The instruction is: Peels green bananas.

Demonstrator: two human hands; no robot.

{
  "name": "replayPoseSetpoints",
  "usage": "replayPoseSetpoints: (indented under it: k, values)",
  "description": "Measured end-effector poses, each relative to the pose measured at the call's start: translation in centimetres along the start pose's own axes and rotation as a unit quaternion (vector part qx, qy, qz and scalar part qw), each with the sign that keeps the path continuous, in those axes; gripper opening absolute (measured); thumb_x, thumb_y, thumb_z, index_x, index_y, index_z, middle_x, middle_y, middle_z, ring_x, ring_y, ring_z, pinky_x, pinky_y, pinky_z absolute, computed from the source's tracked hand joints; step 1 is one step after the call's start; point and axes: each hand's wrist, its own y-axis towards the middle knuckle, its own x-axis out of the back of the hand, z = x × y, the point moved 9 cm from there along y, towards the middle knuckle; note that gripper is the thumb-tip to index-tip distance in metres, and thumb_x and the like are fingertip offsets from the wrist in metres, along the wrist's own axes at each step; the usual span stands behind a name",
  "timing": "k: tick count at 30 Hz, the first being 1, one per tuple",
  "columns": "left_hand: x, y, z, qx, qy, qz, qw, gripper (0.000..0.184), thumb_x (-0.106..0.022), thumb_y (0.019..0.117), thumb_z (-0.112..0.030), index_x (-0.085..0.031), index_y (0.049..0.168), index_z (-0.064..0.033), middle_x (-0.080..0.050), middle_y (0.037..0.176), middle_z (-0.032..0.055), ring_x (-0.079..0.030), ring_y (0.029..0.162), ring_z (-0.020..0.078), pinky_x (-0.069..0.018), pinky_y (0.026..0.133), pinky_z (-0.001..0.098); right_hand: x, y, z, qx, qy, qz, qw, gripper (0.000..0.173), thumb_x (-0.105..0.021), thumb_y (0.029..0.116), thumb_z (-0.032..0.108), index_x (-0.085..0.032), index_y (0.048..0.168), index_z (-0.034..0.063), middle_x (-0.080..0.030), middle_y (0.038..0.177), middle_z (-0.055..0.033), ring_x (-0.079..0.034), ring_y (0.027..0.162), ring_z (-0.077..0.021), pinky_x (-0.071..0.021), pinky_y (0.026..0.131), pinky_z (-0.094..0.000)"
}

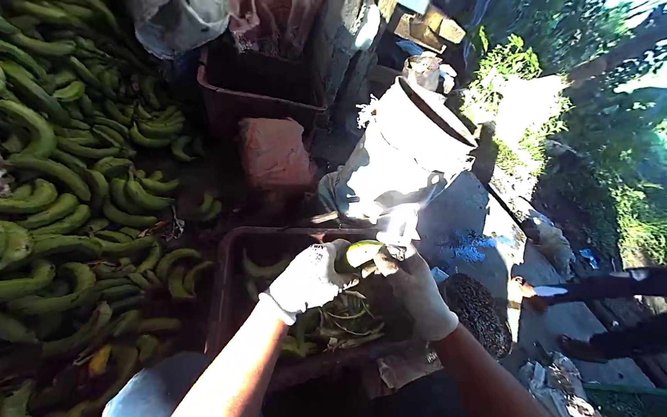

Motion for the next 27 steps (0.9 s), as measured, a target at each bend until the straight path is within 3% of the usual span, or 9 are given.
replayPoseSetpoints:
  k: [3,5,7,9,13,17,21,24,27]
  values:
    - [-1.4,1.0,-0.2,-0.017,-0.175,-0.076,0.981,0.054,-0.078,0.0875,-0.038,-0.06,0.13,-0.0118,-0.071,0.105,0.0007,-0.069,0.094,0.0093,-0.0595,0.088,0.0336,4.6,-0.6,-3.2,-0.097,-0.078,0.003,0.992,0.059,-0.065,0.0984,0.039,-0.046,0.143,0.0045,-0.069,0.115,-0.0085,-0.07,0.098,-0.0149,-0.0611,0.086,-0.0369]
    - [-1.9,1.3,-0.3,-0.032,-0.214,-0.113,0.97,0.052,-0.078,0.0879,-0.034,-0.06,0.13,-0.0095,-0.072,0.108,0.0008,-0.069,0.096,0.0091,-0.0594,0.088,0.031,7.2,-1.4,-6.3,-0.133,-0.079,-0.042,0.987,0.056,-0.064,0.0971,0.037,-0.051,0.14,0.0044,-0.069,0.111,-0.0107,-0.07,0.095,-0.0179,-0.0598,0.085,-0.0413]
    - [-2.2,1.3,-0.7,-0.059,-0.181,-0.153,0.97,0.052,-0.078,0.0889,-0.032,-0.061,0.13,-0.0067,-0.071,0.114,0.0023,-0.068,0.103,0.0091,-0.0581,0.093,0.0307,8.4,-2.3,-6.8,-0.107,-0.101,-0.079,0.986,0.048,-0.06,0.1002,0.035,-0.055,0.137,0.0048,-0.07,0.109,-0.0096,-0.069,0.094,-0.0161,-0.0588,0.085,-0.0394]
    - [-2.9,1.2,-0.6,-0.066,-0.192,-0.181,0.962,0.051,-0.077,0.0902,-0.03,-0.059,0.13,-0.003,-0.071,0.112,0.0039,-0.069,0.101,0.0106,-0.0592,0.091,0.0308,8.0,-3.2,-5.4,-0.041,-0.158,-0.09,0.983,0.045,-0.058,0.1025,0.035,-0.058,0.136,0.0047,-0.07,0.113,-0.008,-0.069,0.097,-0.0127,-0.0587,0.089,-0.0356]
    - [-3.3,1.2,-1.0,-0.055,-0.266,-0.201,0.941,0.048,-0.073,0.0943,-0.027,-0.056,0.131,-0.0011,-0.071,0.104,0.0043,-0.069,0.09,0.0113,-0.0603,0.08,0.0276,5.2,-3.5,-6.9,-0.05,-0.184,-0.003,0.982,0.048,-0.056,0.1027,0.038,-0.056,0.141,0.0082,-0.069,0.123,-0.009,-0.068,0.11,-0.0167,-0.0551,0.1,-0.0407]
    - [-3.2,0.6,-1.6,-0.056,-0.268,-0.212,0.938,0.047,-0.072,0.0943,-0.029,-0.057,0.13,-0.0007,-0.071,0.102,0.0038,-0.069,0.087,0.0113,-0.0603,0.077,0.0274,2.5,-3.5,-9.1,-0.096,-0.209,0.08,0.97,0.047,-0.053,0.1032,0.038,-0.055,0.142,0.0117,-0.069,0.122,-0.009,-0.068,0.109,-0.0201,-0.0546,0.097,-0.0446]
    - [-1.3,-0.5,-1.0,-0.031,-0.398,-0.257,0.88,0.03,-0.063,0.1007,-0.023,-0.059,0.124,-0.0036,-0.07,0.096,0.0051,-0.07,0.082,0.0145,-0.0622,0.072,0.0322,0.8,-3.8,-14.1,-0.189,-0.26,0.203,0.925,0.047,-0.052,0.1025,0.038,-0.056,0.141,0.0107,-0.067,0.126,-0.0161,-0.064,0.119,-0.0313,-0.0492,0.103,-0.0566]
    - [0.8,-0.4,0.5,0.004,-0.412,-0.267,0.871,0.038,-0.045,0.109,-0.034,-0.059,0.132,-0.0077,-0.07,0.098,0.005,-0.069,0.085,0.0126,-0.0611,0.075,0.0303,1.8,-3.0,-11.3,-0.114,-0.223,0.138,0.958,0.051,-0.063,0.0978,0.035,-0.056,0.145,0.016,-0.062,0.136,-0.012,-0.06,0.126,-0.0243,-0.0481,0.109,-0.0483]
    - [-0.6,-0.5,2.7,0.06,-0.464,-0.217,0.857,0.047,-0.032,0.111,-0.042,-0.063,0.126,-0.0088,-0.068,0.096,0.0073,-0.066,0.082,0.0155,-0.0588,0.073,0.0332,2.1,-3.0,-7.4,-0.006,-0.192,0.087,0.977,0.05,-0.065,0.098,0.045,-0.06,0.141,0.0193,-0.065,0.131,-0.0052,-0.065,0.115,-0.0138,-0.0547,0.1,-0.0386]
